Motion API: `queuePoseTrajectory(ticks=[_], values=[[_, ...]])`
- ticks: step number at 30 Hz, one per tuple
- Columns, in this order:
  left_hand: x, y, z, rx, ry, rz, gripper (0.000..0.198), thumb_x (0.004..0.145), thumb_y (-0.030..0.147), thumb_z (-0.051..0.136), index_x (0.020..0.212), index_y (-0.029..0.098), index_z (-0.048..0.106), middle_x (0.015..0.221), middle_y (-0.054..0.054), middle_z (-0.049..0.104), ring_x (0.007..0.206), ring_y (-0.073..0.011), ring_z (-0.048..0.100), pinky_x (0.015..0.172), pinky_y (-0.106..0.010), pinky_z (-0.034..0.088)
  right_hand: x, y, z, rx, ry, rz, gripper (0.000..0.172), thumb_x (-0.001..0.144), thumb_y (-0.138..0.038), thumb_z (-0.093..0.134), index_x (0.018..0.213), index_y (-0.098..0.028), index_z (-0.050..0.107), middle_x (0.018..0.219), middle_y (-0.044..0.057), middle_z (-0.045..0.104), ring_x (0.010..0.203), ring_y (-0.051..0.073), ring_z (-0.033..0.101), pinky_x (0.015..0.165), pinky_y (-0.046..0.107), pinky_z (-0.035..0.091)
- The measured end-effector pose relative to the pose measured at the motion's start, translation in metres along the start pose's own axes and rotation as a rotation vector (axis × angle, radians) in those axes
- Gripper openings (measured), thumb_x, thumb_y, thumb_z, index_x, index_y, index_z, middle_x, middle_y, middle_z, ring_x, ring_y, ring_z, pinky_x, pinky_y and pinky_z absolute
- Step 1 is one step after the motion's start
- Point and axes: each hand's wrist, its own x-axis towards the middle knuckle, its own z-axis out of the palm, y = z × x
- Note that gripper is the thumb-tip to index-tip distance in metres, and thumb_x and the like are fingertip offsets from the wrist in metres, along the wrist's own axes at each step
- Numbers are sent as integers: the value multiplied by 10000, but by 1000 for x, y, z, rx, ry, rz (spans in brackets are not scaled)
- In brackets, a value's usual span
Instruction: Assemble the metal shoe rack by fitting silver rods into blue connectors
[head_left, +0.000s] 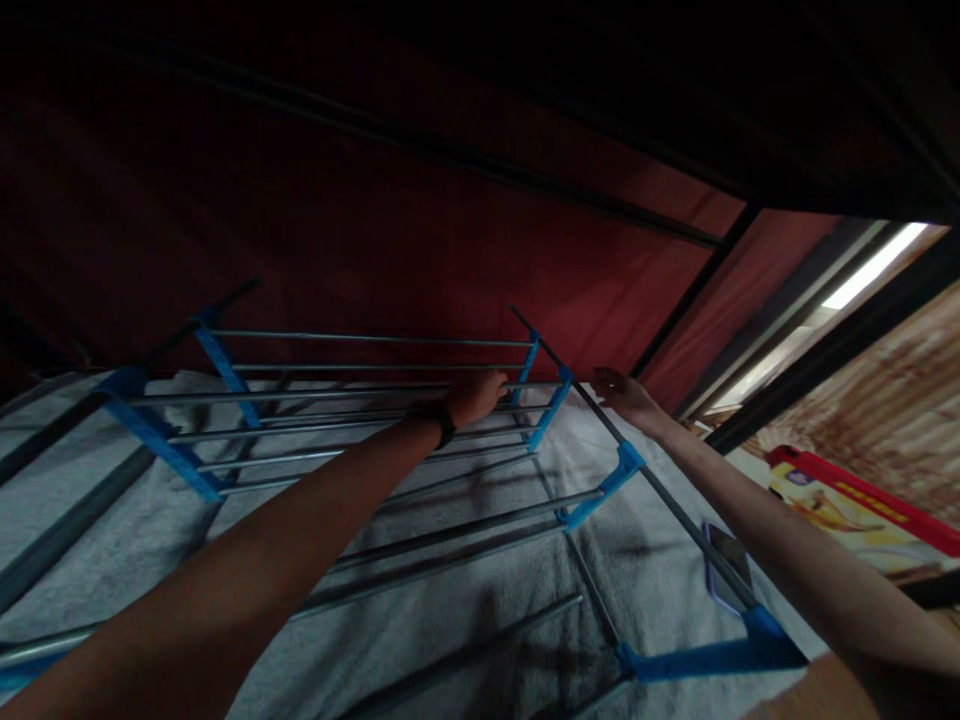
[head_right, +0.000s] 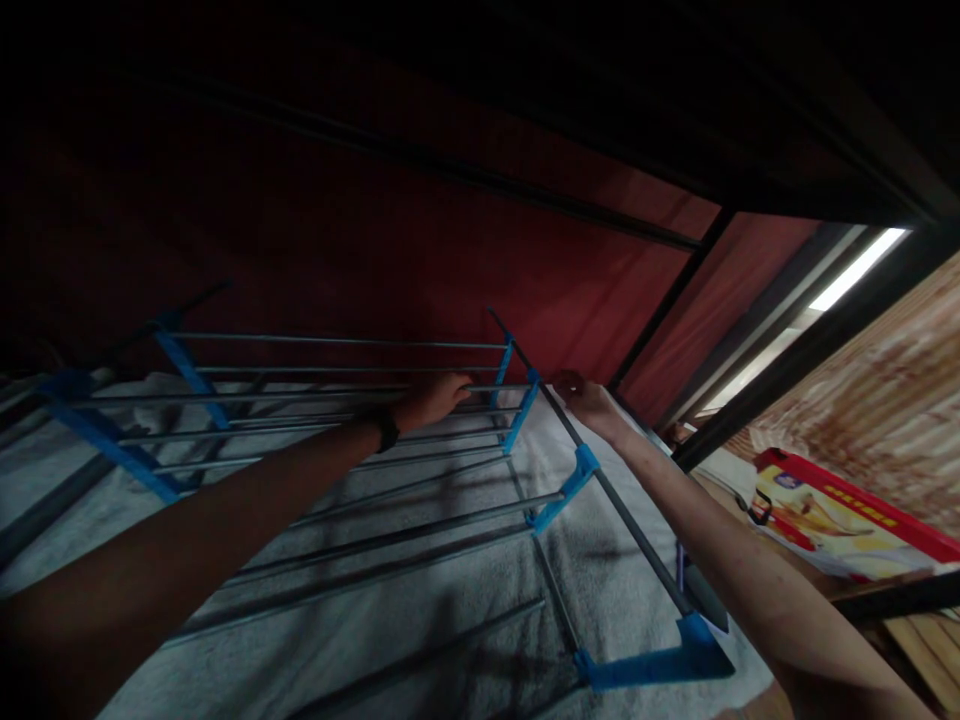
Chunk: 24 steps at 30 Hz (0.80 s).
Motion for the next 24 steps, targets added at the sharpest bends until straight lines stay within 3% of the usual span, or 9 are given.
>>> queuePoseTrajectory(ticks=[4,7,11,17,24], values=[[13,17,11,36,-2,24,269,981,258,421,1015,176,676,1021,-102,731,974,-225,678,792,-307,480,11,3,25,291,-246,271,242,905,-339,519,1069,-176,590,887,87,696,571,131,619,460,233,507],[16,23,16,86,-2,30,282,984,229,395,1052,170,663,1035,-114,731,976,-233,686,794,-319,486,19,2,38,350,-291,294,166,848,-343,557,908,-189,565,784,48,653,519,97,541,404,184,408],[17,20,16,125,-15,51,289,961,163,390,1092,185,647,1036,-110,737,967,-241,694,801,-336,493,24,11,40,358,-294,237,150,776,-346,580,774,-201,541,686,18,599,570,114,525,474,213,410],[19,14,19,128,-8,93,302,935,152,412,1119,209,644,1021,-102,742,956,-254,700,754,-325,487,22,20,36,367,-309,192,137,690,-333,543,724,-202,565,697,9,590,678,150,552,618,269,457],[17,16,22,110,-37,79,326,959,193,389,1160,206,645,1015,-112,747,914,-255,709,741,-327,495,22,14,40,379,-274,213,150,629,-338,507,685,-207,553,681,15,595,661,155,526,614,278,434]])
